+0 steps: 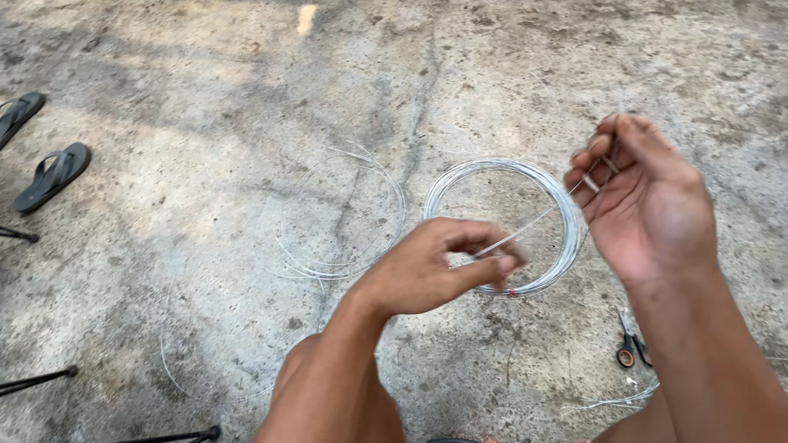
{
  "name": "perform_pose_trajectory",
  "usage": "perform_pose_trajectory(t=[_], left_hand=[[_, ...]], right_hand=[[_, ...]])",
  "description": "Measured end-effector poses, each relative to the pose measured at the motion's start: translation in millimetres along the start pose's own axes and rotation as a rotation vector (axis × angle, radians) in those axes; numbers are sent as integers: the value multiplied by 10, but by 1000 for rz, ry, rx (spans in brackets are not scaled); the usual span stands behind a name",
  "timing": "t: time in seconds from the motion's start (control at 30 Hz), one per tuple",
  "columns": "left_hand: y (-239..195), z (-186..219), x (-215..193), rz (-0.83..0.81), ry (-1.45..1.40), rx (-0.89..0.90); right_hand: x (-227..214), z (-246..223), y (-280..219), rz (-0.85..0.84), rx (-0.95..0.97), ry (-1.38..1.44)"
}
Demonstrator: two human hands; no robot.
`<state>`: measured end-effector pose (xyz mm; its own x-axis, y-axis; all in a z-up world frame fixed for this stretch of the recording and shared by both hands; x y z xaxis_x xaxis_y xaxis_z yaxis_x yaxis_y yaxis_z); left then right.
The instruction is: The person sits on a concrete floor and repeatedly twists short lengths of thin metal wire by hand into loops. They use pliers to cut the wire from a coil and then twist the ends together to form small circular shapes.
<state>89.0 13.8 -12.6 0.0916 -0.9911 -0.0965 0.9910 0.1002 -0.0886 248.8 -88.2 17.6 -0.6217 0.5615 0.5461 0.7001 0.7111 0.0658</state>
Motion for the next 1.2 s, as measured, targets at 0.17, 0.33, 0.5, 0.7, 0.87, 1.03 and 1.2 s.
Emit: perform_pose_trajectory(t=[0.17,0.33,0.5,0.7,0.87,1.03,1.2], left_hand=[[-173,-148,-290,142,130,-23],[-341,-105,-483,283,10,12],[-397,140,-318,208,116,208],[-481,-73,-66,125,375,-237],[-521,-177,16,92,454,-350],[-511,-277,11,51,411,-384],[-551,-253,-45,128,584,-378]], right_hand=[[-716,-154,200,322,43,157],[-1335,-278,303,515,-4,178],[-1701,-155,441,598,48,211],[-1936,-176,568,530,-36,397],[-1821,-336,570,434,-163,346],[-1668,-434,532,407,-191,342],[-1890,-341,543,542,-104,450]])
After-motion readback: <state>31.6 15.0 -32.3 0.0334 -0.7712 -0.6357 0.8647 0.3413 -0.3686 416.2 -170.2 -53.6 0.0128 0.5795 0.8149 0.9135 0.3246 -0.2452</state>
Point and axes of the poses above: each hand's wrist, its own y-axis towards the middle knuckle, its own x-axis out of the palm, z = x × y, the point moved 8 cm from there along y, towards the middle knuckle, and after that the axes turned 7 degrees about -y, right-handed, at the moved point
